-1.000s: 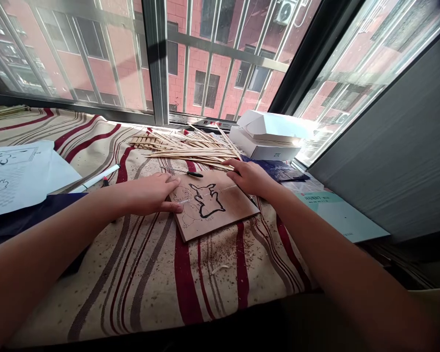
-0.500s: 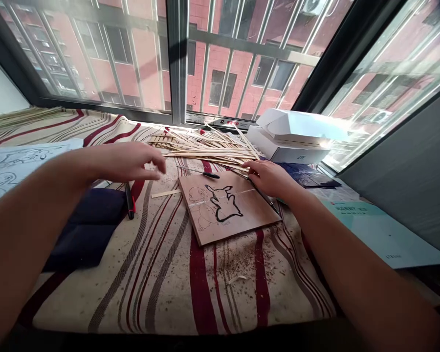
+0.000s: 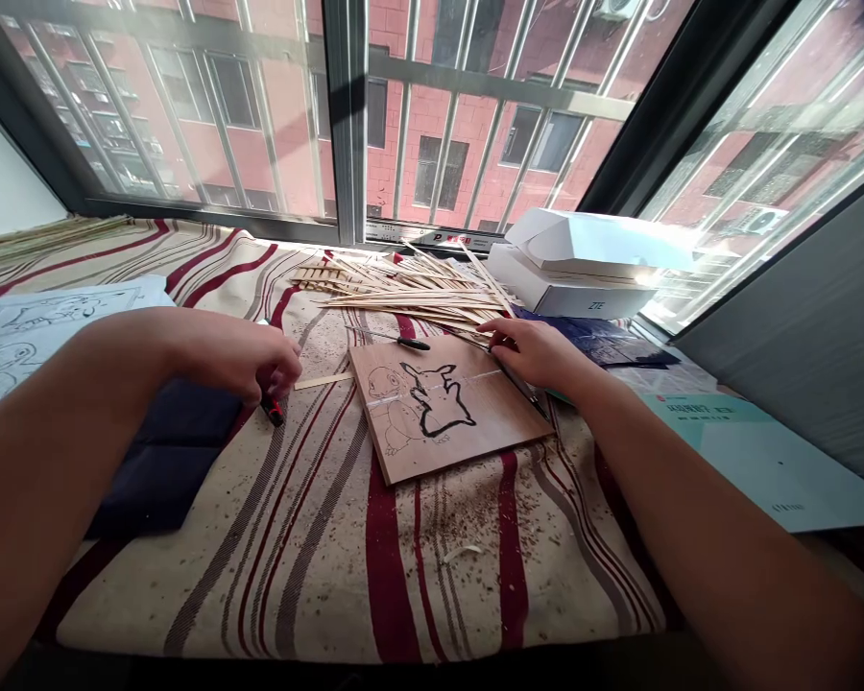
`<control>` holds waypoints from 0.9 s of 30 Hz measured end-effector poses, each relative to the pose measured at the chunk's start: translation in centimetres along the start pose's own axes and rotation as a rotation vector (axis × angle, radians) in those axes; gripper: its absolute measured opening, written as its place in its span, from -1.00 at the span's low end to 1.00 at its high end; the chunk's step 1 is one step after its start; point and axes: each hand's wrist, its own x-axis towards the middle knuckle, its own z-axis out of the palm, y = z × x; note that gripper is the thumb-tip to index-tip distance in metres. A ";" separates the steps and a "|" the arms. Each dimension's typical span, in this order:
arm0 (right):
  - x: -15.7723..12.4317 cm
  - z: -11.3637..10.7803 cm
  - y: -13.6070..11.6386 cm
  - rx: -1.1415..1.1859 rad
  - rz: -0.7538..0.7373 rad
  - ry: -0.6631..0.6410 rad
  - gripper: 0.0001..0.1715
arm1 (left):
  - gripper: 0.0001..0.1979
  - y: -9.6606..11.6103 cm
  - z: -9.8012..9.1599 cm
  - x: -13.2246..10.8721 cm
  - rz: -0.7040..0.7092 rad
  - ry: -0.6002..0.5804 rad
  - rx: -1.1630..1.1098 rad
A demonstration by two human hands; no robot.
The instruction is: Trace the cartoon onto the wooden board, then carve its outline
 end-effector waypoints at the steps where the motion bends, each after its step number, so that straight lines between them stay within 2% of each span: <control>1: 0.0 -0.1 0.1 0.034 -0.005 -0.010 -0.47 | -0.65 -0.2 0.0 0.0 0.003 -0.001 -0.007; 6: 0.1 -0.1 1.1 0.162 0.020 -0.043 -0.44 | -0.60 -1.5 0.3 0.6 -0.003 0.012 -0.076; 10: 0.2 0.2 1.9 0.147 0.062 -0.015 -0.64 | -0.59 -2.0 0.6 0.7 0.012 0.007 -0.128; 15: 0.1 0.5 2.1 0.183 0.128 0.044 -0.43 | -0.61 -1.8 0.6 0.5 0.013 -0.017 -0.159; 17: 0.1 0.3 1.9 0.245 0.151 0.083 -0.44 | -0.65 -1.4 0.4 0.8 0.018 0.037 -0.140; 20: 0.0 -0.4 1.0 0.369 0.149 0.191 -0.53 | -0.66 0.0 0.2 1.8 0.024 0.239 -0.084; 22: -0.4 -1.3 -0.2 0.485 0.091 0.263 -0.58 | -0.62 1.2 0.2 2.7 0.019 0.346 -0.020; 24: -1.2 -2.0 -1.7 0.638 -0.046 0.286 -0.63 | -0.54 2.4 0.5 3.6 0.008 0.397 0.010; 26: -2.0 -2.3 -3.4 0.708 -0.217 0.204 -0.64 | -0.45 3.3 1.0 4.3 0.001 0.421 0.018; 27: -2.4 -2.3 -4.2 0.662 -0.289 0.123 -0.63 | -0.40 3.7 1.2 4.5 -0.004 0.430 0.017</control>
